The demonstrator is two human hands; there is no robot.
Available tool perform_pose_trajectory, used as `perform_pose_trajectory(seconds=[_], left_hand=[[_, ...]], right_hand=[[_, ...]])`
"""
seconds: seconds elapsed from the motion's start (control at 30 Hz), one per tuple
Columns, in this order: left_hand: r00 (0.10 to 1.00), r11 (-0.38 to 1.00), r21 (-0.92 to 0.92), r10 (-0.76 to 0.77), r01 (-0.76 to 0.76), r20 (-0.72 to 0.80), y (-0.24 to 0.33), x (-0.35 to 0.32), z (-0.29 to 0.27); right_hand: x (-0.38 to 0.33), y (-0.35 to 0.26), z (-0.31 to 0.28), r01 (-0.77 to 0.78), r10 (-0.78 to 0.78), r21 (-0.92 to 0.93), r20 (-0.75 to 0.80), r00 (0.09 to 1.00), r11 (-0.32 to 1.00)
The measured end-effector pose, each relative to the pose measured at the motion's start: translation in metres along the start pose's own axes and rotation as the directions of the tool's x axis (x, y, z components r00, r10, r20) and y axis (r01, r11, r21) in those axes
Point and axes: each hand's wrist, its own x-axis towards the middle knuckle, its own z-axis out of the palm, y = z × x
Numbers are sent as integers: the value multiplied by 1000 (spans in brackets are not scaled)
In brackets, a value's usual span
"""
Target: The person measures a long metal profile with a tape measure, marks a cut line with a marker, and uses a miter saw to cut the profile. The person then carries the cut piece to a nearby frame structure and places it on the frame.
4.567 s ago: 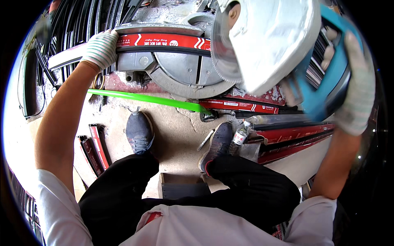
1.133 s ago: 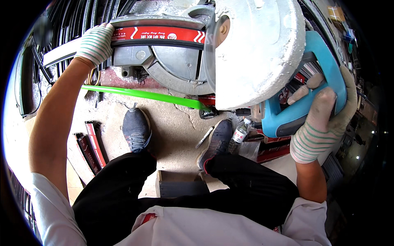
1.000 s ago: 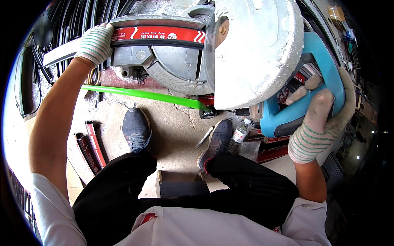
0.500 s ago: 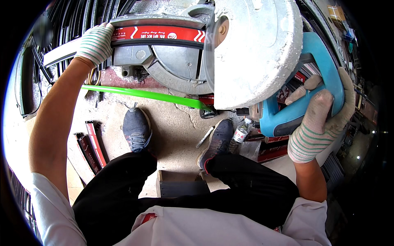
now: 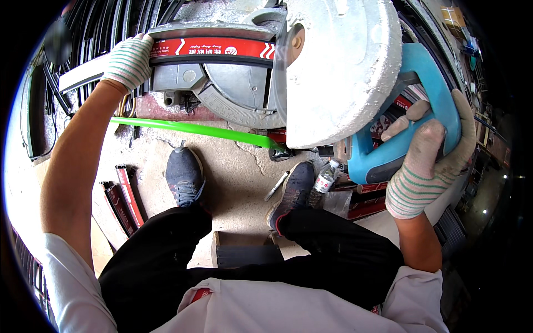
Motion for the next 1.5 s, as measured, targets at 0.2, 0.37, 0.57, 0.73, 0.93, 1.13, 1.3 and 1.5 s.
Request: perform_pose_trajectory(seconds=[0.2, 0.37, 0.57, 0.73, 0.93, 1.13, 1.3, 1.5], left_hand=[[1000, 1000, 2, -10, 10, 25, 0, 1, 1], [1000, 1000, -2, -6, 6, 11, 0, 1, -1], [1000, 1000, -1, -3, 3, 14, 0, 1, -3], [1000, 1000, -8, 15, -15, -8, -1, 1, 0], [1000, 1000, -6, 12, -12, 15, -4, 1, 2], [1000, 1000, -1, 5, -5, 21, -6, 0, 4], [999, 1000, -11, -18, 19, 39, 7, 6, -10], [999, 994, -102, -29, 34, 45, 2, 5, 2]], right_hand=[[2, 4, 0, 32, -32, 19, 33, 999, 999], [1, 2, 0, 31, -31, 13, 30, 999, 999], [-1, 6, -4, -56, 53, 155, 25, 998, 986], [-1, -1, 2, -26, 26, -7, 7, 1000, 1000], [-1, -4, 3, -64, 64, 26, 2, 998, 998], [-2, -3, 6, -55, 55, -61, 2, 998, 997], [-6, 3, 4, 2, -6, -116, -33, 999, 993], [-11, 3, -4, -17, 9, -257, -30, 1000, 966]])
